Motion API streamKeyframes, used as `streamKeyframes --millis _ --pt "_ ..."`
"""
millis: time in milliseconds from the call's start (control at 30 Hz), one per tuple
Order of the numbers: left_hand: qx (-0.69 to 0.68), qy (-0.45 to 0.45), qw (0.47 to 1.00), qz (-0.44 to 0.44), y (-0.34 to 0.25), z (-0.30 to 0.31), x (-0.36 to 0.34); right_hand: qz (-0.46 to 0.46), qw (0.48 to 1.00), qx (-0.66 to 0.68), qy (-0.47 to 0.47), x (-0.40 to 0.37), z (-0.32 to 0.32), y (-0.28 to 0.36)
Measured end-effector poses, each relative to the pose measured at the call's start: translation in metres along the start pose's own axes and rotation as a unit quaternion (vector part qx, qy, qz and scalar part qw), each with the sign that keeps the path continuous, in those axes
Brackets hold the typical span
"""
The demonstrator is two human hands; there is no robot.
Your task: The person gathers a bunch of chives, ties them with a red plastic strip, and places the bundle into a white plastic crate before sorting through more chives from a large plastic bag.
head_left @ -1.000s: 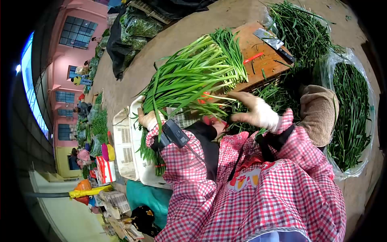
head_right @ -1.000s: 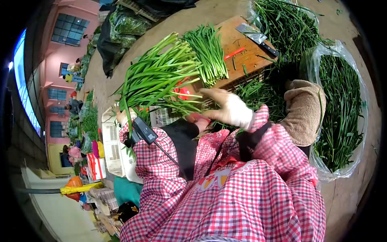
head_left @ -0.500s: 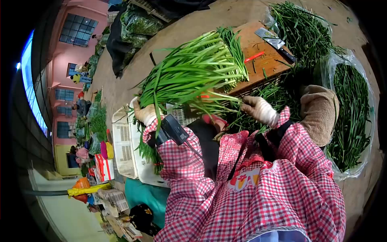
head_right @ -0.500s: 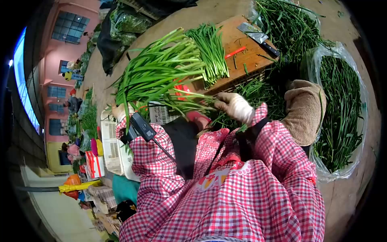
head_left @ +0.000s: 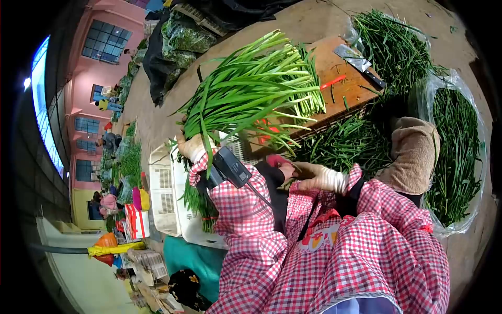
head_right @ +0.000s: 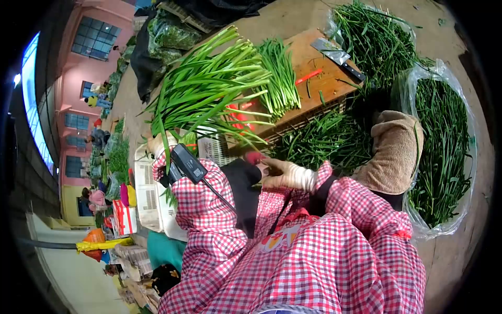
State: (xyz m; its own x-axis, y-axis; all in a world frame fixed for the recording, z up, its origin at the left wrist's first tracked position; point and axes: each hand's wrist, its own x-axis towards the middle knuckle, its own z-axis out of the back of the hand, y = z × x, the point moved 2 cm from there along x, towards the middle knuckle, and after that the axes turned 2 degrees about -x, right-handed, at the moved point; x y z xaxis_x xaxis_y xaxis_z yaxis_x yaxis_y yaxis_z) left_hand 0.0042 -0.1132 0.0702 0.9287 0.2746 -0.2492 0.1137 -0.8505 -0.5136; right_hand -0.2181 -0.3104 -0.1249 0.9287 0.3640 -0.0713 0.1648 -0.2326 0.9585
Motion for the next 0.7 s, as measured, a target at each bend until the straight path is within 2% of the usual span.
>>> streamKeyframes --millis 67,100,133,200,267,300,400,433,467,533,567,600,667,700 --pt "0.002 0.028 0.999 0.044 -0.003 0.007 0.012 -0.008 0.983 0.177 0.040 0.014 -0.017 0.008" --pt "0.001 0.041 0.997 0.067 -0.005 0.007 0.015 0.021 0.954 0.296 0.045 0.019 -0.025 0.022" --pt "0.015 0.051 0.997 0.050 -0.003 0.009 0.018 0.050 0.910 0.409 0.051 0.026 -0.031 0.034" --pt "0.042 0.068 0.997 0.013 0.001 0.010 0.022 0.112 0.860 0.495 0.051 0.054 -0.033 0.037" --pt "0.009 0.030 0.999 0.023 0.006 0.005 0.018 0.151 0.818 0.553 0.043 0.070 -0.030 0.045" --pt "0.013 0.009 0.999 0.033 0.006 0.003 0.015 0.126 0.798 0.589 0.009 0.077 -0.028 0.044" --pt "0.044 0.015 0.998 0.036 0.005 -0.002 0.008 0.152 0.805 0.572 -0.039 0.071 -0.018 0.041" --pt "0.050 0.019 0.998 0.037 0.005 -0.001 0.011 0.141 0.829 0.539 -0.052 0.059 -0.020 0.056" --pt "0.056 0.022 0.997 0.039 0.004 0.000 0.014 0.123 0.835 0.535 -0.038 0.047 -0.016 0.056" --pt "0.063 0.070 0.995 0.043 0.004 -0.004 0.007 0.058 0.896 0.439 -0.037 0.028 -0.008 0.054" --pt "0.046 0.011 0.998 0.038 0.005 -0.008 0.002 0.036 0.880 0.474 0.012 0.017 0.002 0.049" --pt "0.047 0.030 0.998 0.014 0.002 -0.005 0.009 0.003 0.896 0.444 -0.019 0.011 0.014 0.029" --pt "0.017 0.046 0.999 -0.005 -0.007 0.006 0.033 -0.052 0.960 0.269 -0.059 -0.012 0.050 0.013" --pt "0.088 0.038 0.995 0.016 -0.005 -0.013 -0.009 -0.103 0.979 0.159 -0.079 -0.024 0.067 0.011"
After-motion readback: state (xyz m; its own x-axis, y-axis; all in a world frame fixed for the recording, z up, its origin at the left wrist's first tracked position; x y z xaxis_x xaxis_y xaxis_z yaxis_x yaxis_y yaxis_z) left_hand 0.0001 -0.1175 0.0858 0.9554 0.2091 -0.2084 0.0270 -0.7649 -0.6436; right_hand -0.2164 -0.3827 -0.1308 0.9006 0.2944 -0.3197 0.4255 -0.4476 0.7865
